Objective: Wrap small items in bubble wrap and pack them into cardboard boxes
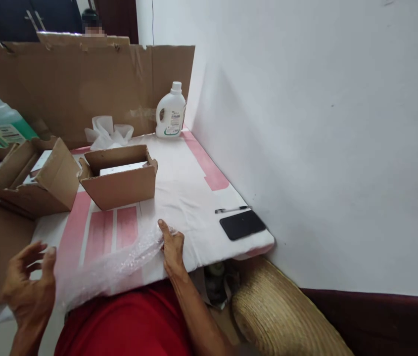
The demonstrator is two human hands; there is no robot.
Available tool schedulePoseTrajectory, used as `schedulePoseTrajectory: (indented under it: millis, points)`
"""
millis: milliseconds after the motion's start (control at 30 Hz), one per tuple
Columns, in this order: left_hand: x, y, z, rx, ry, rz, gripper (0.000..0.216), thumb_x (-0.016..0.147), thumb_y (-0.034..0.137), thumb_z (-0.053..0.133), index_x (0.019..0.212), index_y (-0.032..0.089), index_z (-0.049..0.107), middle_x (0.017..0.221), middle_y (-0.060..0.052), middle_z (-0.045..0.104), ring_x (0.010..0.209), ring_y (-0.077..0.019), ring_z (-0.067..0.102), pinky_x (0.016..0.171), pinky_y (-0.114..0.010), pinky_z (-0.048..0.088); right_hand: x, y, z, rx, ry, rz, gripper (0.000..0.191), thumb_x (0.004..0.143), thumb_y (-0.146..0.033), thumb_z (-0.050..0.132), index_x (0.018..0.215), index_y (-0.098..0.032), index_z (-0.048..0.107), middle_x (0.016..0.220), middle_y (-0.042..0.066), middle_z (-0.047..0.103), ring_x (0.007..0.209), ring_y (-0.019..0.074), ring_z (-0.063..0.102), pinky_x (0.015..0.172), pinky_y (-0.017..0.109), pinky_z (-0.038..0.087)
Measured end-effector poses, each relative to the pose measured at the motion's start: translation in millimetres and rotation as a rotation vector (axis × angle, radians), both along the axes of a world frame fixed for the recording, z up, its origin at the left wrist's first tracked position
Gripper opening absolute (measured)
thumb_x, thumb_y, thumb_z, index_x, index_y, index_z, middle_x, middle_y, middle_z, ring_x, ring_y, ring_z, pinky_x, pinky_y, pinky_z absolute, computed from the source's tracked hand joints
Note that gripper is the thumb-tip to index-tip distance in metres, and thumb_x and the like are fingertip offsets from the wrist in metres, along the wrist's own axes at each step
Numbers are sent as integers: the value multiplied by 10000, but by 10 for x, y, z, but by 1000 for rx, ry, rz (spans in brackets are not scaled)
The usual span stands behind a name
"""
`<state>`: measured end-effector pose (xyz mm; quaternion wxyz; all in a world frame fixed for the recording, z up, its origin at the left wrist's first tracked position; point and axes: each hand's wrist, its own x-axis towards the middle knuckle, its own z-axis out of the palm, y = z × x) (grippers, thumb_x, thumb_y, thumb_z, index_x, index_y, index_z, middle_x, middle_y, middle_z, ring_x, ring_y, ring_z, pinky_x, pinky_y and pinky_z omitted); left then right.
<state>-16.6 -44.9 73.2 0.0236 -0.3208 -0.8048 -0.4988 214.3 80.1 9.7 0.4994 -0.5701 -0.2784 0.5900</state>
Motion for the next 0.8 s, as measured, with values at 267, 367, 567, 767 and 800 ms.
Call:
schedulePoseTrajectory:
  millis: [267,367,567,767,800]
  points:
    - [713,302,-211,-409,453,-886,374,822,446,707,1153,272,710,1108,-89,749,1032,-319,664,922,-485,492,7,-19,-67,23,-87,0,649,697,-724,765,549,-267,329,462,-105,277,447,76,233,427,262,203]
    - [524,329,-271,-505,434,-911,228,865,264,590,1034,278,743,1006,-67,759,946,-279,682,843,-429,496,7,-7,-84,32,-92,7,645,704,-741,749,549,-266,341,441,-104,293,430,77,246,411,260,209]
    - [-55,658,8,-565,200,-955,331,922,484,512,854,257,743,844,-48,740,754,-221,680,681,-329,492,103,-109,-33,-39,-42,77,637,753,-805,654,564,-240,427,477,-48,450,437,107,391,434,259,318]
    - [-211,1363,-86,-523,227,-969,316,869,441,569,758,198,739,774,-83,719,729,-246,699,775,-402,542,408,-265,-18,90,-384,227,585,831,-763,595,587,-247,468,476,-24,497,467,152,453,490,285,351]
    - [-179,1400,-107,-491,240,-936,295,862,434,586,835,193,754,837,-99,725,798,-271,712,824,-432,545,477,-277,-5,152,-498,243,560,827,-734,624,589,-249,478,495,-16,515,490,164,468,517,294,364]
